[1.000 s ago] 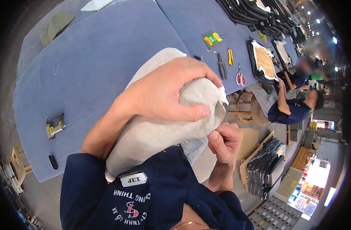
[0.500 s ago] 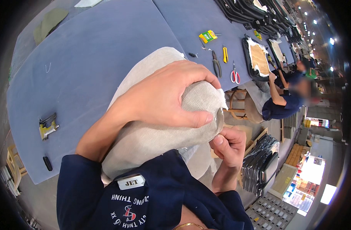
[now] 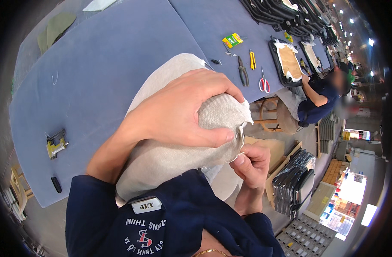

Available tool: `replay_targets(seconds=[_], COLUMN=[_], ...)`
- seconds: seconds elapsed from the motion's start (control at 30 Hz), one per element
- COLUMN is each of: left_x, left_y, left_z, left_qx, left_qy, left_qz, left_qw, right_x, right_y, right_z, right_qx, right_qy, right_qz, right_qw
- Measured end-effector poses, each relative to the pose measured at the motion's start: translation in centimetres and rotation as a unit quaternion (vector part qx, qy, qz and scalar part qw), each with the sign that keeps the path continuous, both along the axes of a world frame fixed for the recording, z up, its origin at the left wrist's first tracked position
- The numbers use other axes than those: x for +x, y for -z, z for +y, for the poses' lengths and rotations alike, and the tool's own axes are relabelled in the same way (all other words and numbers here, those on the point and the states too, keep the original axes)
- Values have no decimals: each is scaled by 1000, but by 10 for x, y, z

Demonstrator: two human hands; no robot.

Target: The person uses a staple gun to attach a white fabric cover to a foam cushion, then uses a screwdriver to press and smooth the fabric edges. The person repeatedly adjusts the fabric and staples it in place.

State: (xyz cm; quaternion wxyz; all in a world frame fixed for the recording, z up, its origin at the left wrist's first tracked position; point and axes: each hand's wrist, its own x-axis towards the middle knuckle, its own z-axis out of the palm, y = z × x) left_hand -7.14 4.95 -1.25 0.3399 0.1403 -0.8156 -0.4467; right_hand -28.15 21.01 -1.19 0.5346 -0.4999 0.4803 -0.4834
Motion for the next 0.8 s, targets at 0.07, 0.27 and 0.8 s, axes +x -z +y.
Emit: replay_targets(seconds=[0.07, 0.27, 0.8], left_x=[-1, -4, 3], left_y=[1, 1, -1], left_z=[-2, -2, -9], left_qx=[-19, -16, -17], left_qy=[8, -13, 42], left_qz=[6, -3, -8], left_qw=[1000, 1000, 999], right_x=[-4, 13, 52], right_y=[-8, -5, 43], right_z=[-2, -1, 10], right_qx=[-6, 43, -185], right_qy=[-25, 27, 110], right_qz=[10, -25, 53], right_qw=[1000, 998, 975])
